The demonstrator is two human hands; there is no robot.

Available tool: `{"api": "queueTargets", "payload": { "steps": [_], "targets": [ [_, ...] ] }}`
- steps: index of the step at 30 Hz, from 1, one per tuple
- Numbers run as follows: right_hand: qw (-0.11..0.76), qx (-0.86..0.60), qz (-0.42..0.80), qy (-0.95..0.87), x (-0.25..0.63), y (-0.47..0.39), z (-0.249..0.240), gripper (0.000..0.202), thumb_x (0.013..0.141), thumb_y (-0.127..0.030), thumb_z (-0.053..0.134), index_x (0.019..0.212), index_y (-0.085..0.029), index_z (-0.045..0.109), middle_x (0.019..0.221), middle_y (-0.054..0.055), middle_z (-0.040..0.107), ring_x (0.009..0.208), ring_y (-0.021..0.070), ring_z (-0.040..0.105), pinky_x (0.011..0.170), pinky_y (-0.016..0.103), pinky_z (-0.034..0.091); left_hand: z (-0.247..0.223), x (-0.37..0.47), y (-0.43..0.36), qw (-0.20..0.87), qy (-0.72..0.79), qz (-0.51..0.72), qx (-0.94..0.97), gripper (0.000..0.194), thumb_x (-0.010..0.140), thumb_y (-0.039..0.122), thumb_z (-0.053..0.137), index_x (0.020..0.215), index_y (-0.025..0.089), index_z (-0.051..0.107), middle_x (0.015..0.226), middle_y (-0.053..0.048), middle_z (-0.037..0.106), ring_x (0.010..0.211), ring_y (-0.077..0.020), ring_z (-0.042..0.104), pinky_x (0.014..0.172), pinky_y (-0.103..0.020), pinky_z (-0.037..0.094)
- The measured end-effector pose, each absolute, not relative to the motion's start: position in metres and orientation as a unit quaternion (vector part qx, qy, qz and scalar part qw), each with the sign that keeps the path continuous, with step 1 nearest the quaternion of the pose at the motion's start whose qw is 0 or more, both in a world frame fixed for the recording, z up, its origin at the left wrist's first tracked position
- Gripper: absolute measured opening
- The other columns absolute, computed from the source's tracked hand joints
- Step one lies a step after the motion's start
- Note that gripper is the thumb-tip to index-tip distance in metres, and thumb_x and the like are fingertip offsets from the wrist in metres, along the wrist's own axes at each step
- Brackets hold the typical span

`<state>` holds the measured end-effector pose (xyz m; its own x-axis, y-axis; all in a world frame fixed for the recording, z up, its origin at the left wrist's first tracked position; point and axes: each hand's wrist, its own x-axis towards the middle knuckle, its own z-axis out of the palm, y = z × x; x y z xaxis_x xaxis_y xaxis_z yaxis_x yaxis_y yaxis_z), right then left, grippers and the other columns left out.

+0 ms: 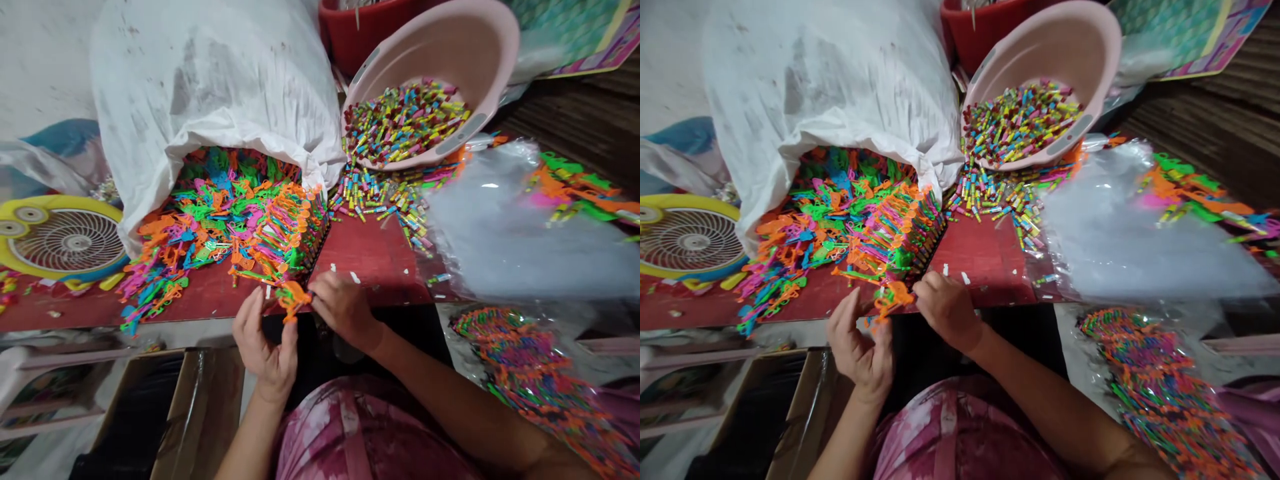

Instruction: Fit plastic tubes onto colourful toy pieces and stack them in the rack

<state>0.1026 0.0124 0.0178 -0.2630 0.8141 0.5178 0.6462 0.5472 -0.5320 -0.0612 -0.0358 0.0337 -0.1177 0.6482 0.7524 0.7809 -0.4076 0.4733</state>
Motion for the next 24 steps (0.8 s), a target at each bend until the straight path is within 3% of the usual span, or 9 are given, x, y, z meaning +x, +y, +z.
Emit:
{"api": "queueTargets", "payload": {
  "steps": [5, 9, 12, 16, 19, 24],
  "targets": [
    [0.403, -0.648, 0.154, -0.628, 0.159, 0.042, 0.035, 0.014, 0.084, -0.03, 0.062, 0.073, -0.021, 0.058, 0.065, -0.001, 0.058, 0.058, 0.0133, 0.051, 0.056, 0.026, 0.034, 0.014, -0.058, -0.025, 0.011, -0.575, -0.5, -0.647, 0.021, 0.089, 0.021, 0.063, 0.109, 0.019, 0.067, 0.101, -0.008, 0.065, 0.098, -0.0198, 0.061, 0.09, -0.038, 0.049],
    [0.283, -0.713, 0.169, -0.619, 0.197, 0.073, 0.042, 0.019, 0.081, -0.033, 0.065, 0.068, -0.02, 0.058, 0.061, 0.0, 0.058, 0.058, 0.0149, 0.05, 0.055, 0.027, 0.029, -0.001, -0.053, -0.013, 0.039, -0.58, -0.423, -0.695, 0.025, 0.088, 0.024, 0.064, 0.112, 0.019, 0.069, 0.103, -0.01, 0.066, 0.097, -0.0215, 0.06, 0.087, -0.038, 0.049],
    [0.241, -0.738, 0.094, -0.623, 0.206, 0.079, 0.043, 0.02, 0.083, -0.038, 0.064, 0.082, -0.018, 0.065, 0.077, 0.007, 0.064, 0.069, 0.0209, 0.056, 0.061, 0.03, 0.033, -0.007, -0.054, -0.01, 0.067, -0.565, -0.4, -0.718, 0.03, 0.088, 0.021, 0.062, 0.118, 0.02, 0.067, 0.107, -0.01, 0.069, 0.096, -0.0221, 0.062, 0.086, -0.038, 0.049],
    [0.346, -0.691, -0.004, -0.635, 0.188, 0.063, 0.039, 0.026, 0.09, -0.035, 0.058, 0.108, -0.017, 0.065, 0.104, 0.012, 0.064, 0.09, 0.0255, 0.059, 0.073, 0.033, 0.04, -0.013, -0.052, -0.012, 0.033, -0.532, -0.4, -0.745, 0.036, 0.091, 0.017, 0.056, 0.126, 0.022, 0.062, 0.119, -0.011, 0.067, 0.111, -0.0237, 0.061, 0.095, -0.042, 0.049],
    [0.394, -0.601, 0.039, -0.694, 0.151, 0.049, 0.032, 0.018, 0.094, -0.026, 0.051, 0.101, -0.021, 0.068, 0.094, 0.007, 0.066, 0.086, 0.021, 0.06, 0.076, 0.031, 0.041, -0.015, -0.046, -0.01, 0.002, -0.514, -0.399, -0.759, 0.041, 0.093, 0.016, 0.052, 0.133, 0.022, 0.057, 0.129, -0.013, 0.062, 0.122, -0.0245, 0.056, 0.104, -0.044, 0.046],
    [0.366, -0.516, 0.113, -0.766, 0.093, 0.042, 0.021, 0.014, 0.091, -0.026, 0.058, 0.101, -0.022, 0.067, 0.088, 0.003, 0.067, 0.078, 0.0174, 0.061, 0.065, 0.027, 0.037, -0.016, -0.04, -0.002, -0.003, -0.529, -0.377, -0.761, 0.038, 0.095, 0.019, 0.047, 0.132, 0.016, 0.057, 0.127, -0.016, 0.062, 0.122, -0.0267, 0.056, 0.104, -0.046, 0.045]
  ]
}}
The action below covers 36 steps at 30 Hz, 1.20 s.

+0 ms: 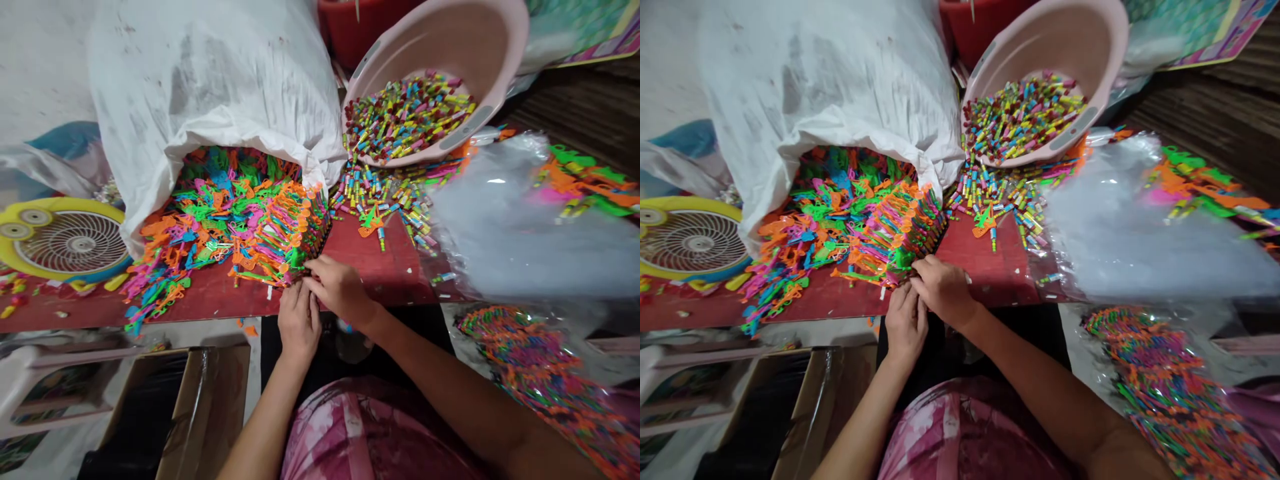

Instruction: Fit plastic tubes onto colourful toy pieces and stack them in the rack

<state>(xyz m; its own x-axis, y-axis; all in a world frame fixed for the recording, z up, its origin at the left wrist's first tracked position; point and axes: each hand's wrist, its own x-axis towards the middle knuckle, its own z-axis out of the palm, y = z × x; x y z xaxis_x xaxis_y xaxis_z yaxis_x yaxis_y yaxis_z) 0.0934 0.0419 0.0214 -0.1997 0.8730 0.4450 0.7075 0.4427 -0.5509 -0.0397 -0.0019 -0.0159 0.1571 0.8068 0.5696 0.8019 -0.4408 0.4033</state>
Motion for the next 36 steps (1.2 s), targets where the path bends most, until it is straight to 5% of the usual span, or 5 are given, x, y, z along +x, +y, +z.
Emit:
{"api": "queueTargets", "payload": {
  "steps": [10, 18, 27, 31, 36],
  "targets": [
    [0.373, -0.509, 0.088, -0.771, 0.081, 0.049, 0.017, 0.018, 0.094, -0.021, 0.051, 0.082, -0.02, 0.064, 0.081, 0.004, 0.064, 0.076, 0.0167, 0.059, 0.066, 0.027, 0.036, -0.02, -0.047, 0.001, -0.026, 0.53, 0.345, 0.774, 0.038, 0.094, 0.018, 0.047, 0.129, 0.016, 0.06, 0.124, -0.016, 0.065, 0.118, -0.0275, 0.058, 0.1, -0.045, 0.049],
    [0.514, -0.463, 0.116, -0.712, 0.084, 0.057, 0.034, 0.014, 0.095, -0.022, 0.051, 0.089, -0.02, 0.063, 0.084, 0.004, 0.063, 0.082, 0.0163, 0.059, 0.073, 0.025, 0.042, -0.018, -0.045, 0.003, -0.052, 0.533, 0.328, 0.779, 0.039, 0.093, 0.016, 0.048, 0.131, 0.016, 0.059, 0.129, -0.015, 0.064, 0.124, -0.0259, 0.057, 0.107, -0.045, 0.047],
    [0.55, -0.478, 0.299, -0.616, 0.112, 0.058, 0.039, 0.011, 0.086, -0.028, 0.059, 0.078, -0.02, 0.056, 0.065, -0.004, 0.055, 0.058, 0.0103, 0.052, 0.057, 0.021, 0.041, -0.014, -0.046, 0.004, -0.043, 0.538, 0.328, 0.776, 0.042, 0.093, 0.017, 0.051, 0.134, 0.02, 0.057, 0.123, -0.013, 0.066, 0.111, -0.0251, 0.061, 0.097, -0.041, 0.053],
    [0.515, -0.563, 0.303, -0.571, 0.151, 0.068, 0.035, 0.023, 0.081, -0.036, 0.063, 0.068, -0.021, 0.052, 0.057, -0.005, 0.051, 0.051, 0.0106, 0.048, 0.051, 0.022, 0.035, -0.014, -0.045, 0.004, -0.035, 0.544, 0.347, 0.763, 0.037, 0.092, 0.019, 0.054, 0.128, 0.02, 0.061, 0.116, -0.012, 0.068, 0.104, -0.0239, 0.063, 0.091, -0.039, 0.054],
    [0.395, -0.696, 0.094, -0.592, 0.2, 0.08, 0.04, 0.016, 0.08, -0.032, 0.064, 0.072, -0.02, 0.057, 0.064, -0.001, 0.056, 0.06, 0.0161, 0.05, 0.056, 0.027, 0.032, -0.013, -0.042, 0.003, -0.031, 0.564, 0.373, 0.736, 0.035, 0.091, 0.023, 0.057, 0.125, 0.018, 0.063, 0.12, -0.014, 0.065, 0.11, -0.0255, 0.062, 0.094, -0.039, 0.053]
  ]
}}
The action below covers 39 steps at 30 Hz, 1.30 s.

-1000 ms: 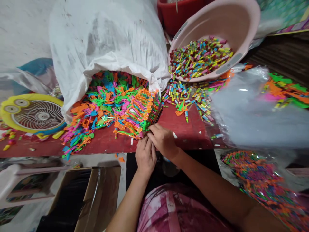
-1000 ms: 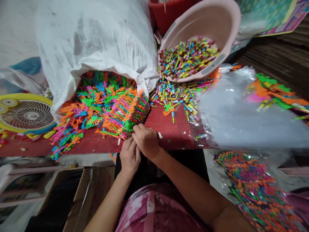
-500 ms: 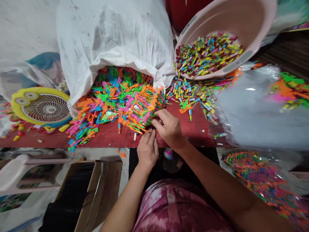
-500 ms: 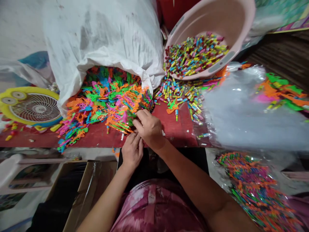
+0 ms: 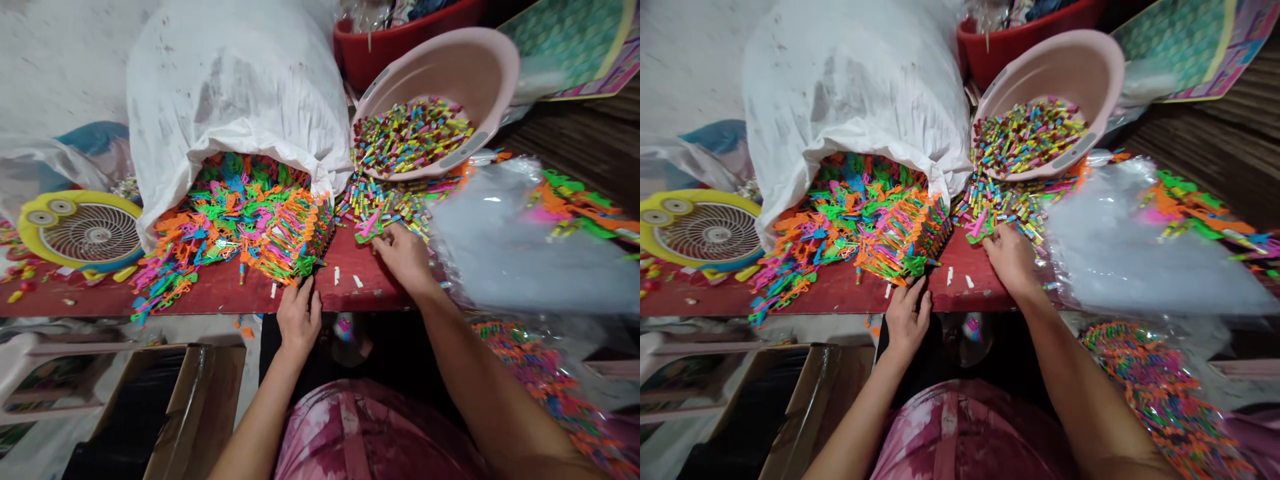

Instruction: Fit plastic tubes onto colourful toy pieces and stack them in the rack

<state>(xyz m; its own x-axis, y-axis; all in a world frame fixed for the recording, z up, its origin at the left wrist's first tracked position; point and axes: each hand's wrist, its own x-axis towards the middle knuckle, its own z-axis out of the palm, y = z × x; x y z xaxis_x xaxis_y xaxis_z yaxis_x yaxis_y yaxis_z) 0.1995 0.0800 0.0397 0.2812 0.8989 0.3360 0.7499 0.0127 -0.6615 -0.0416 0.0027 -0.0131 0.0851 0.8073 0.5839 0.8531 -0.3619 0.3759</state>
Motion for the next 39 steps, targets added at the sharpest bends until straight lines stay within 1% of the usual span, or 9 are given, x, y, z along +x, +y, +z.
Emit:
{"api": "queueTargets", "payload": {
  "steps": [5, 12, 17, 21, 26, 28, 33, 35, 39],
  "targets": [
    [0.369, -0.651, 0.0, -0.664, 0.177, 0.062, 0.048, 0.024, 0.091, -0.026, 0.052, 0.11, -0.018, 0.064, 0.103, 0.011, 0.063, 0.087, 0.0233, 0.058, 0.072, 0.032, 0.042, -0.014, -0.041, 0.002, 0.02, -0.559, -0.387, -0.732, 0.033, 0.091, 0.021, 0.057, 0.123, 0.016, 0.064, 0.118, -0.015, 0.066, 0.11, -0.0256, 0.063, 0.093, -0.04, 0.054],
    [0.232, -0.513, 0.086, -0.822, 0.11, 0.055, 0.035, 0.021, 0.092, -0.017, 0.05, 0.105, -0.021, 0.067, 0.098, 0.005, 0.059, 0.09, 0.0184, 0.056, 0.074, 0.027, 0.04, -0.01, -0.051, 0.006, -0.026, -0.532, -0.383, -0.755, 0.038, 0.091, 0.015, 0.053, 0.127, 0.02, 0.06, 0.134, -0.013, 0.06, 0.122, -0.0248, 0.058, 0.103, -0.043, 0.05],
    [0.194, -0.481, 0.068, -0.853, 0.114, 0.052, 0.03, 0.02, 0.094, -0.016, 0.048, 0.092, -0.019, 0.068, 0.099, 0.007, 0.06, 0.092, 0.021, 0.051, 0.077, 0.032, 0.036, -0.008, -0.057, 0.009, -0.061, -0.523, -0.408, -0.746, 0.034, 0.092, 0.015, 0.053, 0.123, 0.021, 0.064, 0.127, -0.012, 0.064, 0.117, -0.0223, 0.061, 0.1, -0.041, 0.052],
    [0.161, -0.459, 0.018, -0.873, 0.13, 0.045, 0.032, 0.02, 0.098, -0.023, 0.046, 0.103, -0.02, 0.065, 0.102, 0.007, 0.06, 0.095, 0.0222, 0.048, 0.079, 0.034, 0.033, -0.007, -0.057, 0.0, -0.063, -0.521, -0.442, -0.728, 0.032, 0.092, 0.014, 0.053, 0.121, 0.022, 0.065, 0.124, -0.011, 0.066, 0.116, -0.0211, 0.062, 0.1, -0.04, 0.051],
    [0.132, -0.533, -0.019, -0.835, 0.166, 0.053, 0.031, 0.022, 0.098, -0.028, 0.046, 0.095, -0.018, 0.066, 0.099, 0.009, 0.059, 0.094, 0.0225, 0.048, 0.078, 0.033, 0.033, -0.011, -0.063, -0.015, 0.019, -0.55, -0.479, -0.684, 0.013, 0.086, 0.019, 0.066, 0.099, 0.019, 0.066, 0.1, -0.007, 0.068, 0.098, -0.0202, 0.064, 0.091, -0.039, 0.051],
    [0.139, -0.557, -0.029, -0.818, 0.184, 0.059, 0.032, 0.022, 0.097, -0.028, 0.047, 0.092, -0.018, 0.066, 0.097, 0.01, 0.058, 0.091, 0.0233, 0.049, 0.077, 0.033, 0.034, -0.012, -0.066, -0.013, 0.056, -0.59, -0.509, -0.624, 0.026, 0.079, 0.027, 0.074, 0.101, 0.018, 0.062, 0.1, -0.007, 0.064, 0.1, -0.0222, 0.061, 0.092, -0.041, 0.05],
    [0.191, -0.621, -0.071, -0.757, 0.214, 0.07, 0.044, 0.019, 0.091, -0.025, 0.051, 0.097, -0.016, 0.066, 0.095, 0.012, 0.058, 0.091, 0.0268, 0.051, 0.078, 0.036, 0.038, -0.01, -0.068, 0.014, -0.049, -0.621, -0.545, -0.561, 0.109, 0.063, 0.043, 0.086, 0.149, 0.018, 0.025, 0.141, -0.02, 0.044, 0.129, -0.0306, 0.05, 0.102, -0.042, 0.049],
    [0.256, -0.623, -0.068, -0.736, 0.206, 0.067, 0.047, 0.023, 0.09, -0.024, 0.051, 0.108, -0.016, 0.064, 0.101, 0.013, 0.059, 0.096, 0.0282, 0.052, 0.081, 0.038, 0.039, -0.01, -0.068, 0.024, -0.086, -0.616, -0.542, -0.565, 0.111, 0.066, 0.043, 0.085, 0.152, 0.019, 0.02, 0.147, -0.021, 0.04, 0.134, -0.0314, 0.046, 0.104, -0.041, 0.048],
    [0.329, -0.531, 0.013, -0.781, 0.151, 0.05, 0.039, 0.026, 0.095, -0.017, 0.043, 0.109, -0.018, 0.065, 0.104, 0.01, 0.065, 0.099, 0.0243, 0.056, 0.087, 0.036, 0.042, -0.01, -0.069, 0.032, -0.118, -0.608, -0.562, -0.548, 0.084, 0.078, 0.04, 0.075, 0.147, 0.019, 0.032, 0.142, -0.018, 0.049, 0.129, -0.0272, 0.053, 0.104, -0.038, 0.049]
  ]
}}
